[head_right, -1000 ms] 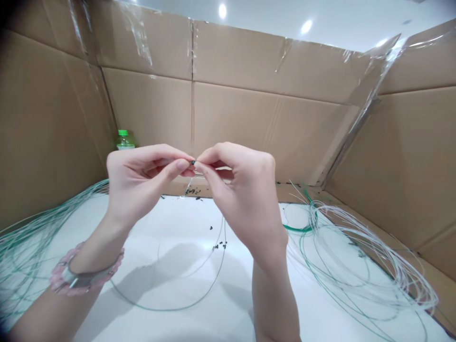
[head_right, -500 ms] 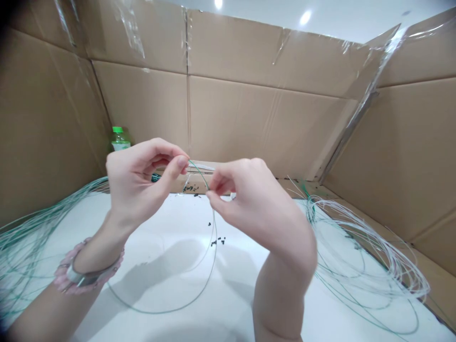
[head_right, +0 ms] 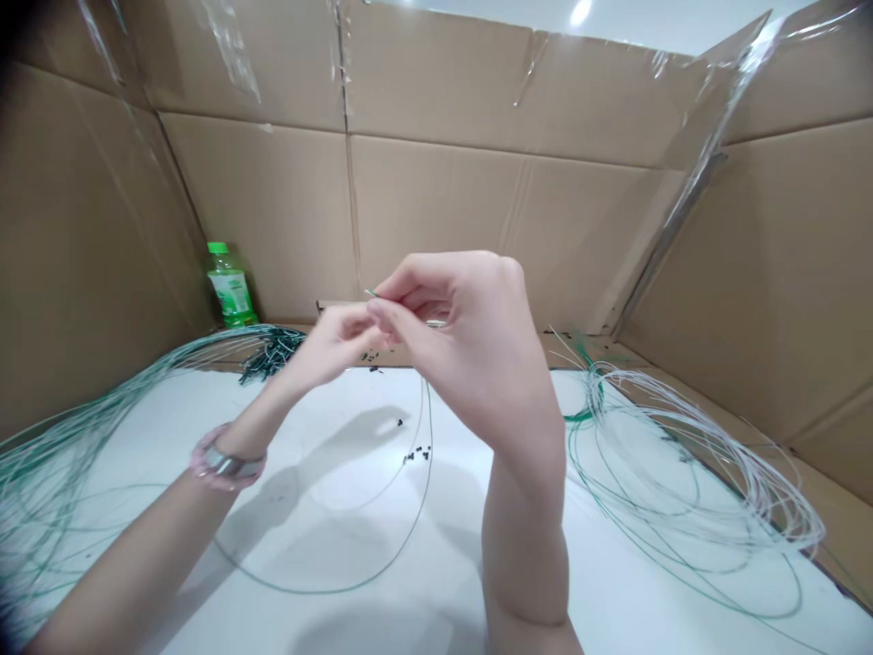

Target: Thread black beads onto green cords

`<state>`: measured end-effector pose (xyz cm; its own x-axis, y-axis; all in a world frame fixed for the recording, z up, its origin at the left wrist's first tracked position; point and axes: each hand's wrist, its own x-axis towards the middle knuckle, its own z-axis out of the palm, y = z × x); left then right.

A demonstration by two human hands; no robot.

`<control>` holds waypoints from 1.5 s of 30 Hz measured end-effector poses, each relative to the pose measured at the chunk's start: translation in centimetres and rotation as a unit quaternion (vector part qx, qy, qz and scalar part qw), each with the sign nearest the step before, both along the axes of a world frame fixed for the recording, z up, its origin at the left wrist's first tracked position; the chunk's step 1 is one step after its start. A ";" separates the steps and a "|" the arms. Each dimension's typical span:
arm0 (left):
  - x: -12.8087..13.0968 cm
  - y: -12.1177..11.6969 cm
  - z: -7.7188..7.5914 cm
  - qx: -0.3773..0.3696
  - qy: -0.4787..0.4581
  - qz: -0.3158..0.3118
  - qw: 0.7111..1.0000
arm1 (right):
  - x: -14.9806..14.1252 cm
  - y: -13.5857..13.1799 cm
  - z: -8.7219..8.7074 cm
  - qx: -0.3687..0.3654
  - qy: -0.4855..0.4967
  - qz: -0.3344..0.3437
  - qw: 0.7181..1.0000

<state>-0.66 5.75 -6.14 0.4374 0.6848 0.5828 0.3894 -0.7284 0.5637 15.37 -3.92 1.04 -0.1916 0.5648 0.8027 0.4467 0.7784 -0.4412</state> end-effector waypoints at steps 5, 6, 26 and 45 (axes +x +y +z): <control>-0.1 3.6 -7.0 -0.088 0.294 0.023 0.951 | -0.1 -0.1 -0.2 0.010 0.043 0.003 0.999; 0.0 3.6 -7.9 -0.097 0.312 0.017 0.945 | -0.2 -0.1 -0.2 0.014 0.046 0.006 0.999; 1.7 3.3 -10.4 -0.072 0.292 -0.007 0.954 | -0.9 -0.5 -0.1 0.062 0.029 0.000 0.998; -1.1 -5.8 4.9 -0.090 -0.376 -0.195 0.902 | -3.1 -2.2 -0.6 0.095 0.020 0.019 0.995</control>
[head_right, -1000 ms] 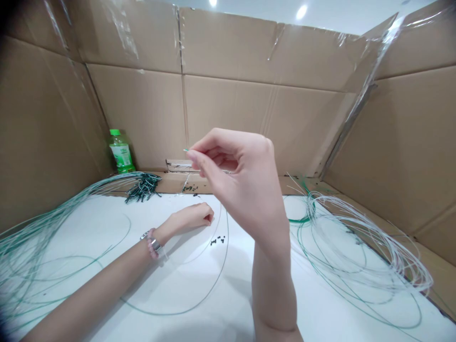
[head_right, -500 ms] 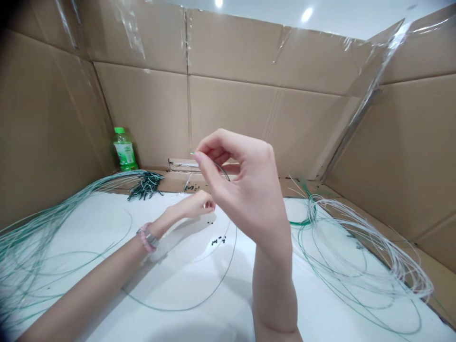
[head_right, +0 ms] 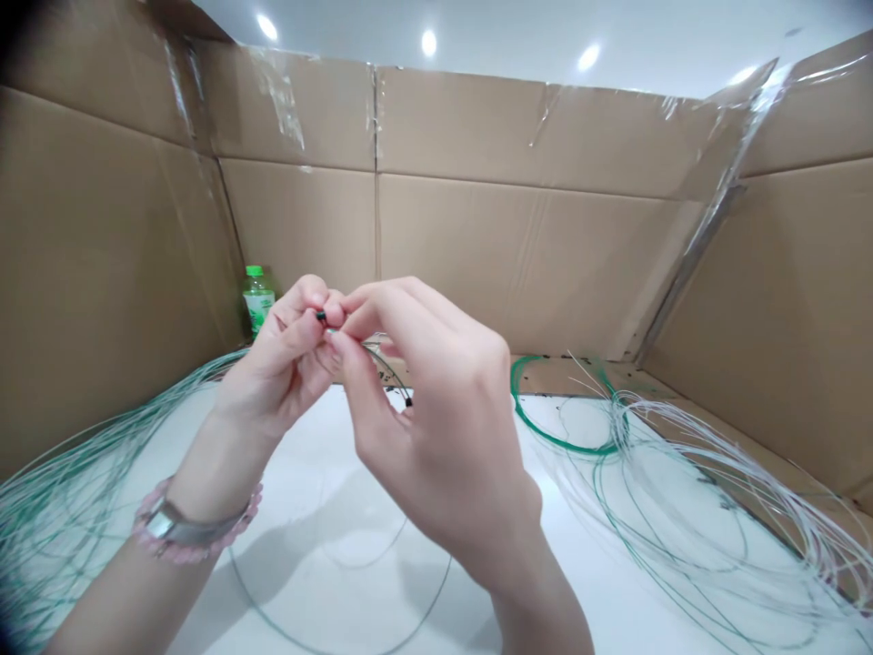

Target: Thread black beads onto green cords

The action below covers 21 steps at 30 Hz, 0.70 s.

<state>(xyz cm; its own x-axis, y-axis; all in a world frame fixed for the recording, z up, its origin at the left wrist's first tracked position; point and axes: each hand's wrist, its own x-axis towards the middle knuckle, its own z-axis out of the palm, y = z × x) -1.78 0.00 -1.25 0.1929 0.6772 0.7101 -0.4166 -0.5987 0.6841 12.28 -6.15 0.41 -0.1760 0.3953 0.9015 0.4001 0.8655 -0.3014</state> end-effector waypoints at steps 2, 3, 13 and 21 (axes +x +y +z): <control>0.2 -0.2 -0.1 -0.001 0.006 0.005 1.000 | -0.1 -0.2 -0.1 0.013 0.005 -0.006 1.000; 0.3 -0.2 -0.1 0.003 0.011 0.009 1.000 | -0.2 -0.2 -0.1 0.017 0.007 -0.010 1.000; 0.5 -0.9 0.1 0.030 0.011 0.018 0.999 | -0.1 -0.4 0.0 0.034 -0.002 -0.032 0.999; 0.4 -1.0 0.1 0.036 -0.003 0.042 0.998 | -0.1 -0.3 -0.3 0.035 0.009 -0.029 0.999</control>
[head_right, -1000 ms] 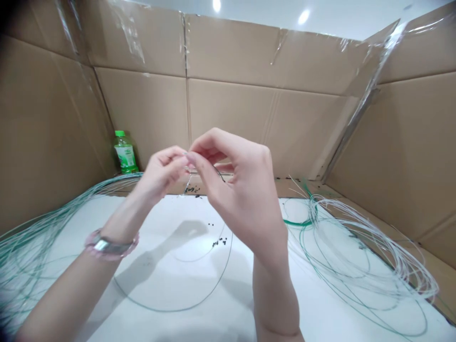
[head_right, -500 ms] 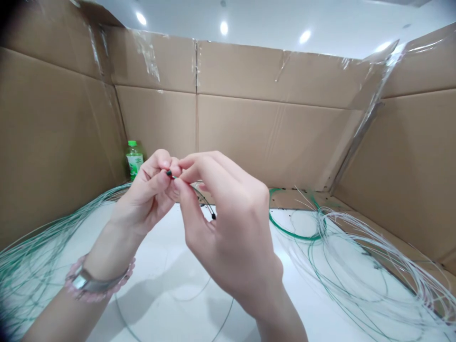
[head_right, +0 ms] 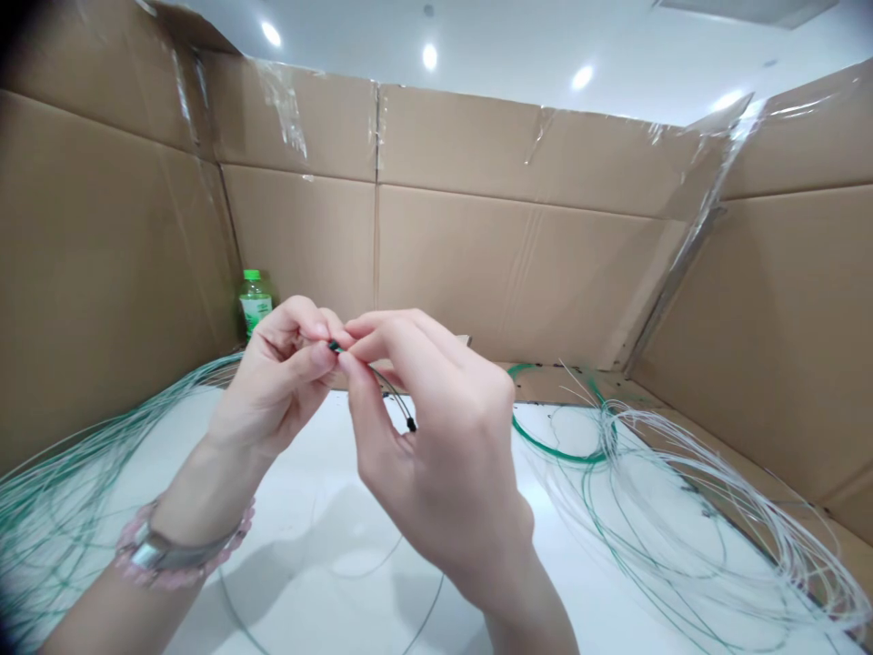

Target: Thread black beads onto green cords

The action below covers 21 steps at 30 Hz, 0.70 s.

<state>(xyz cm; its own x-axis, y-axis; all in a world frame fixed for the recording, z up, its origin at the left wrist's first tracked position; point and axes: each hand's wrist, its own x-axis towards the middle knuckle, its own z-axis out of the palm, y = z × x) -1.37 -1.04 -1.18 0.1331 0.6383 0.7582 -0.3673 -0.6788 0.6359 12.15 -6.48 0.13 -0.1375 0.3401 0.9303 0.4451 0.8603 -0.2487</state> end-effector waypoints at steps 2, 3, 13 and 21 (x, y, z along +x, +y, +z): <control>0.0 -0.1 0.0 -0.002 -0.011 -0.005 1.000 | 0.0 0.0 0.0 -0.003 0.006 0.006 1.000; 0.0 -0.1 -0.1 0.003 -0.012 -0.006 1.000 | 0.0 0.0 0.0 -0.003 0.009 0.009 1.000; 0.2 0.1 -0.6 0.004 0.017 0.024 1.000 | 0.1 -0.1 0.3 -0.006 -0.009 -0.006 1.000; -0.1 -0.2 -0.6 -0.027 -0.050 -0.088 0.994 | 0.0 0.4 -0.2 0.029 0.007 0.005 1.000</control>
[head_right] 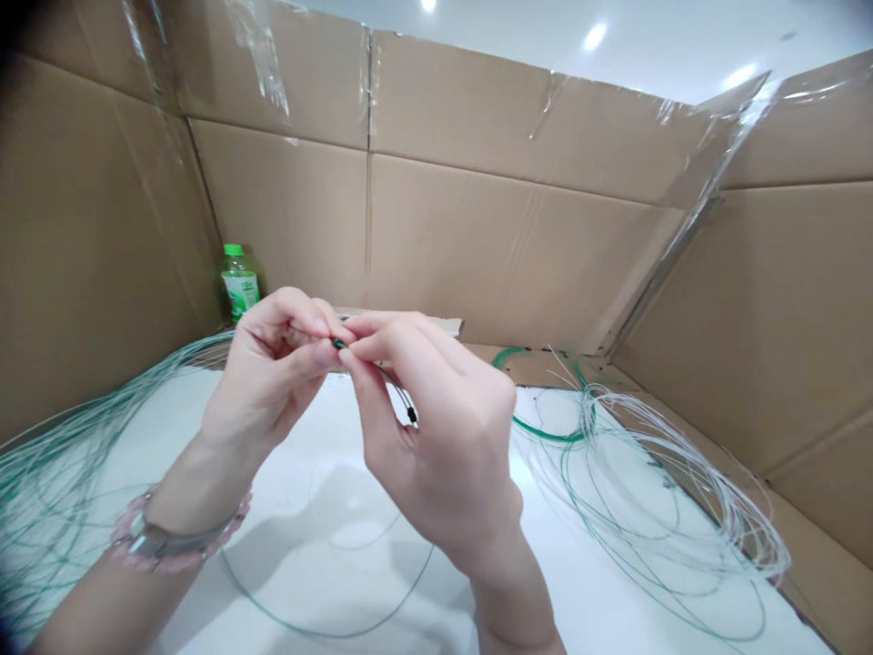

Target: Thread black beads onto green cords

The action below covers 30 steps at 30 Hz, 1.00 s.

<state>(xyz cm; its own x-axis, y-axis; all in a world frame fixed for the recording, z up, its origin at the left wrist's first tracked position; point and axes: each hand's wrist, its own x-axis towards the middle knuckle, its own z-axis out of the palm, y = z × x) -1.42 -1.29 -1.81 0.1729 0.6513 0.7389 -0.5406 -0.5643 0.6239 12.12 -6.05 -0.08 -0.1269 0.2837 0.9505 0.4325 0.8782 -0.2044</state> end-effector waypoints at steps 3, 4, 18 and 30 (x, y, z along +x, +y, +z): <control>-0.1 -0.1 0.1 -0.010 -0.008 -0.013 1.000 | -0.3 0.6 -0.2 0.036 0.025 0.014 0.999; -0.2 -0.1 0.2 -0.010 -0.008 -0.011 1.000 | -0.4 0.9 -0.2 0.043 0.034 0.022 0.998; -0.1 0.5 0.2 0.032 -0.006 0.000 0.999 | -0.4 2.4 -0.1 0.006 0.069 0.101 0.993; -1.5 0.6 0.5 0.245 0.061 0.286 0.924 | -0.7 2.1 0.0 -0.099 0.124 0.142 0.977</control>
